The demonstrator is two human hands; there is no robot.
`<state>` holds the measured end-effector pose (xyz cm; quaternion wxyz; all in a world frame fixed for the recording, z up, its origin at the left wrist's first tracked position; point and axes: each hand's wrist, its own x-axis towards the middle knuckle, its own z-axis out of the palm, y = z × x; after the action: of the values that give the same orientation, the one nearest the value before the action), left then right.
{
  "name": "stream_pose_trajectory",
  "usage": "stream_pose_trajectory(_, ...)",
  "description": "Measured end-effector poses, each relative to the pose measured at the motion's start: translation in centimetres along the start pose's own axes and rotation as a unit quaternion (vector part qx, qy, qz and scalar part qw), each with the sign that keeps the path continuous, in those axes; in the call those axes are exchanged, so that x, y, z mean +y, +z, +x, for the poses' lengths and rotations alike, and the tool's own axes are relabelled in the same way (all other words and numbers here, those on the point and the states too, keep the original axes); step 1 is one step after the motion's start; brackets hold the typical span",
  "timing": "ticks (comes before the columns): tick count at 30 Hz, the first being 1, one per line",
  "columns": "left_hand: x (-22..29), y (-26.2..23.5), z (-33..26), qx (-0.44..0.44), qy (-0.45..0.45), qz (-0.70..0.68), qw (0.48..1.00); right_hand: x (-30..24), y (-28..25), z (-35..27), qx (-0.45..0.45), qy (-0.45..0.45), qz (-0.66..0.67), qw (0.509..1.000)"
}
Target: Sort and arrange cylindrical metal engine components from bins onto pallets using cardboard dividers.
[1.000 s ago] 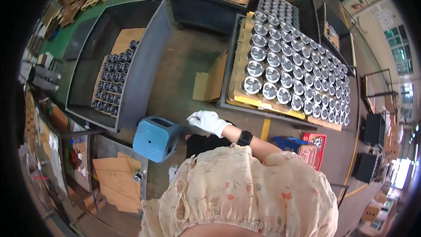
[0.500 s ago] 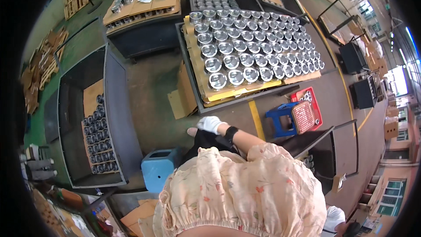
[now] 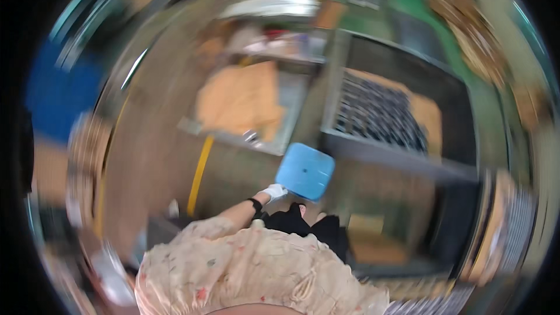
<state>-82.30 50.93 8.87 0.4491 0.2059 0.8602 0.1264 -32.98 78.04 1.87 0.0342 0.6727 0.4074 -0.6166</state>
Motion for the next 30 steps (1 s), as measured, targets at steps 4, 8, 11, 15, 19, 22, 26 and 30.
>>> stream_pose_trajectory(4,-1.9,-0.9,-13.0,-0.025,-0.084,-0.104,0.991,-16.4,4.8,7.3,-0.098,-0.009,-0.072,0.993)
stream_pose_trajectory(8,-6.0,6.7,-18.8,-0.059,-0.199,-0.446,0.871,-28.2,16.4,8.8,-0.214,-0.055,-0.240,0.945)
stream_pose_trajectory(11,-7.0,14.4,-22.8,-0.020,-0.228,-0.567,0.791,-30.9,24.7,7.7,-0.277,-0.078,-0.334,0.898)
stream_pose_trajectory(15,-6.7,20.2,-24.9,0.030,-0.222,-0.573,0.789,-30.3,31.6,5.2,-0.332,-0.086,-0.400,0.850)
stream_pose_trajectory(19,-7.4,21.4,-26.7,0.099,-0.250,-0.624,0.734,-26.5,33.5,2.8,-0.361,-0.050,-0.407,0.838)
stream_pose_trajectory(22,-10.8,20.9,-28.0,0.042,-0.205,-0.627,0.750,-22.8,32.4,1.1,-0.351,-0.015,-0.388,0.852)
stream_pose_trajectory(26,-16.5,23.0,-25.7,0.038,-0.178,-0.687,0.703,-18.5,29.3,-1.5,-0.328,0.030,-0.347,0.878)
stream_pose_trajectory(30,-19.8,20.7,-23.0,0.032,-0.136,-0.696,0.705,-15.7,24.7,-2.8,-0.295,0.042,-0.244,0.923)
